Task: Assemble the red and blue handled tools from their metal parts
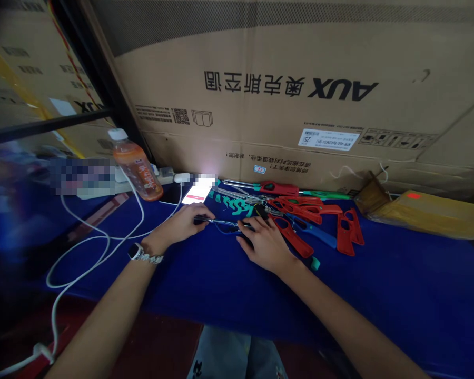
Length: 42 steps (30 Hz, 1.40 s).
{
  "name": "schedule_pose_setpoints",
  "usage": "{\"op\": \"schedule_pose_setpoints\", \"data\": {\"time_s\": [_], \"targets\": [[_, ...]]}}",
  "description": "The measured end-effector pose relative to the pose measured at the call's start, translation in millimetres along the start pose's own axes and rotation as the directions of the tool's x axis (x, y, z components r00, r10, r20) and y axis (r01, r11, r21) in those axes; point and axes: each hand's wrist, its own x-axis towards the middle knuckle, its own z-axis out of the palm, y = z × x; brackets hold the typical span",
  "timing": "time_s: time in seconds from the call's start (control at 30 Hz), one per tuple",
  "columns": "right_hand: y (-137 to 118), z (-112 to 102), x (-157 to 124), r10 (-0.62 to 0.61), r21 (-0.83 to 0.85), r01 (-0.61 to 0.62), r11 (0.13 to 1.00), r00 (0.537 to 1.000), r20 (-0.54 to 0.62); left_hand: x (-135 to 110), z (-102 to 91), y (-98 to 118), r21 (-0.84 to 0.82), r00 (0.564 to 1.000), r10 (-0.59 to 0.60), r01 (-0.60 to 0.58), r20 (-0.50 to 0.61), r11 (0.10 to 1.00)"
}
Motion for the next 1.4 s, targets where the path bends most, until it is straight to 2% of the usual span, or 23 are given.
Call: {"op": "schedule_pose_setpoints", "data": {"time_s": [0.23, 0.5, 0.67, 0.8, 0.87, 0.97, 1.07, 1.23, 1.33, 1.4], "targets": [[0, -1, 0, -0.001, -0.001, 0.001, 1.000, 1.000, 0.004, -1, 4.2, -6, 0.025, 1.000, 0.002, -0.002, -0.015, 1.000], [-1, 0, 1, 0.001, -0.016, -0.001, 1.000, 1.000, -0.001, -3, 8.4, -2, 0.099, 0.999, -0.007, 0.012, -0.051, 0.995], [2, 6, 2, 0.007, -0.010, -0.008, 1.000, 0.999, -0.050, -2, 9.5, 3, 0.100, 0.999, -0.022, 0.026, -0.033, 0.995], [3, 9, 1, 0.007, -0.024, -0.009, 1.000, 0.997, -0.072, -3, 7.0, 7, 0.120, 0.999, -0.041, 0.042, -0.015, 0.992], [3, 9, 1, 0.003, -0.029, -0.006, 1.000, 0.998, -0.070, -2, 3.2, 10, 0.138, 0.998, -0.051, 0.056, -0.041, 0.989], [3, 8, 1, 0.003, -0.021, -0.004, 1.000, 0.998, -0.069, 9, -2.9, 20, 0.155, 0.995, -0.040, 0.053, -0.088, 0.986], [3, 9, 1, 0.013, -0.005, -0.014, 1.000, 0.997, -0.080, 33, -2.0, 31, 0.188, 0.999, -0.002, 0.012, -0.053, 0.982], [2, 9, 3, 0.035, 0.012, -0.034, 0.999, 0.997, -0.072, 72, 21.8, 40, 0.246, 0.997, -0.050, 0.035, 0.054, 0.969], [1, 8, 3, 0.035, 0.014, -0.034, 0.999, 0.997, -0.064, 81, 34.7, 36, 0.255, 0.994, -0.078, 0.056, 0.077, 0.965], [2, 7, 3, 0.037, 0.013, -0.036, 0.999, 0.997, -0.063, 82, 36.0, 32, 0.234, 0.994, -0.057, 0.034, 0.094, 0.972]]}}
